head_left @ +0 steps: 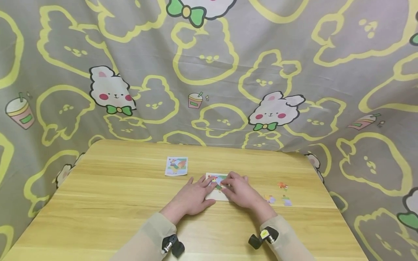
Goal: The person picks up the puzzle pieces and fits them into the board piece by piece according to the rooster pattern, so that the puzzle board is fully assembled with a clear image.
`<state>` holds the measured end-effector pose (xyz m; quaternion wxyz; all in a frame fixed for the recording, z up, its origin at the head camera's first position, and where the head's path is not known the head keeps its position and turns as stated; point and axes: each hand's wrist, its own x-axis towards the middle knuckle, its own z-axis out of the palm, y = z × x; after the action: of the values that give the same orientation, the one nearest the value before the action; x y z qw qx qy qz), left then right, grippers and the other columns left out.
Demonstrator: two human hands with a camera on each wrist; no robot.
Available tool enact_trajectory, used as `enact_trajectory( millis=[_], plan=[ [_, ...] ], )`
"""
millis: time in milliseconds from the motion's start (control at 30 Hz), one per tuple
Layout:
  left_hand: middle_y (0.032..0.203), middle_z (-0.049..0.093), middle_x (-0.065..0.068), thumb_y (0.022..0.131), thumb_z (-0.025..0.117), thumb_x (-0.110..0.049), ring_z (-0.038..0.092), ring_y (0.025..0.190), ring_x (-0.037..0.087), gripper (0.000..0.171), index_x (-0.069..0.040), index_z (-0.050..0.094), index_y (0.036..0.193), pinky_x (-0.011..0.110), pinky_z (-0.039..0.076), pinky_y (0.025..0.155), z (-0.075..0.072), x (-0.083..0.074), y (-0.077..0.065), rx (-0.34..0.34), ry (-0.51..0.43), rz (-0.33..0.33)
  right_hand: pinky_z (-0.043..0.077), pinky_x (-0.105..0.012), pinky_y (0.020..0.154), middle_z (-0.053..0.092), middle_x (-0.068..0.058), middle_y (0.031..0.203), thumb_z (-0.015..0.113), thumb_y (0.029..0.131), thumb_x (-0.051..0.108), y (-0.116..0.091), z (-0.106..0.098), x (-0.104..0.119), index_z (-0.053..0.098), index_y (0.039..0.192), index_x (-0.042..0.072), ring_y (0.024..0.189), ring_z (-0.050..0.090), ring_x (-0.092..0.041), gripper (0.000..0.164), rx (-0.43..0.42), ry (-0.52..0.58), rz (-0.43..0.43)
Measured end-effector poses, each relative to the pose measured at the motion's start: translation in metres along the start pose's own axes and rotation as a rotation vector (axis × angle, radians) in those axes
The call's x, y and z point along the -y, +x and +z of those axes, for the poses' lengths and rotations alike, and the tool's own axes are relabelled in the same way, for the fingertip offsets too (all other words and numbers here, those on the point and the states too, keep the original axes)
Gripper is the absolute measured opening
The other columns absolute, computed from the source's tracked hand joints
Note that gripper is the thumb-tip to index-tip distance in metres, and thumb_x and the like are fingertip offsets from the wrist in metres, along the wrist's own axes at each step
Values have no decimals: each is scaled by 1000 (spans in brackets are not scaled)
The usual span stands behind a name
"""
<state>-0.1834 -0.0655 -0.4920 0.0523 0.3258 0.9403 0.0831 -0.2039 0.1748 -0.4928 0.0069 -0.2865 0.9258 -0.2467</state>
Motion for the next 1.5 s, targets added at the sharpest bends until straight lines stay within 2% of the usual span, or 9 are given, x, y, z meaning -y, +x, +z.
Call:
enact_trajectory(
  millis=[233, 600, 867, 1000, 1167, 1300, 1433, 1500],
  plan=[
    [171, 31, 3, 109, 50, -55, 27, 157, 33, 67, -18, 42, 165, 68, 26, 119, 0, -1, 0, 3, -23, -4, 30, -41, 84, 58, 2, 112, 73, 102, 26, 0, 1, 0, 72, 134, 2, 94, 54, -14, 40, -10, -4, -25],
    [171, 32, 3, 109, 50, -54, 27, 157, 33, 67, -19, 42, 165, 69, 25, 119, 1, -3, 1, 7, -33, -6, 29, -43, 86, 56, 3, 112, 74, 102, 26, -2, 2, -1, 73, 134, 3, 99, 52, -14, 39, -7, -3, -14],
    [171, 32, 4, 109, 51, -52, 28, 157, 34, 66, -18, 42, 165, 71, 25, 118, 1, -3, 2, 3, -37, 3, 29, -43, 85, 62, 1, 113, 73, 103, 25, -4, -3, -9, 75, 130, 6, 95, 57, -17, 33, -8, 107, -49],
    [171, 32, 5, 109, 51, -52, 28, 157, 34, 67, -17, 42, 165, 72, 25, 118, 1, -3, 2, 5, -42, 9, 29, -48, 90, 65, -1, 115, 73, 102, 19, -8, -8, -15, 76, 127, 10, 97, 61, -20, 27, -28, 163, -54],
    [171, 32, 5, 109, 51, -53, 27, 157, 35, 67, -17, 42, 164, 73, 24, 118, 0, -1, 0, 5, -56, 6, 28, -56, 100, 67, -1, 115, 74, 101, 18, -13, -17, -21, 77, 128, 13, 102, 62, -21, 27, -48, 203, -17],
    [170, 32, 6, 109, 52, -52, 28, 156, 36, 66, -16, 44, 164, 73, 23, 118, -2, -1, -2, 7, -73, -1, 26, -60, 107, 68, 0, 118, 75, 100, 20, -18, -24, -26, 76, 129, 10, 109, 63, -19, 30, -57, 203, 9],
    [170, 33, 7, 108, 52, -52, 28, 156, 35, 66, -17, 44, 164, 73, 23, 118, -2, -1, -2, 6, -76, -3, 31, -61, 106, 69, -1, 120, 77, 99, 18, -27, -33, -30, 74, 130, 7, 111, 65, -22, 33, -72, 180, 20],
    [170, 33, 6, 109, 52, -53, 28, 157, 35, 66, -17, 44, 164, 73, 23, 118, -2, -1, -1, 7, -71, -3, 39, -57, 106, 69, -3, 121, 77, 99, 18, -32, -38, -33, 73, 131, 6, 111, 65, -24, 34, -73, 172, 27]
  ],
)
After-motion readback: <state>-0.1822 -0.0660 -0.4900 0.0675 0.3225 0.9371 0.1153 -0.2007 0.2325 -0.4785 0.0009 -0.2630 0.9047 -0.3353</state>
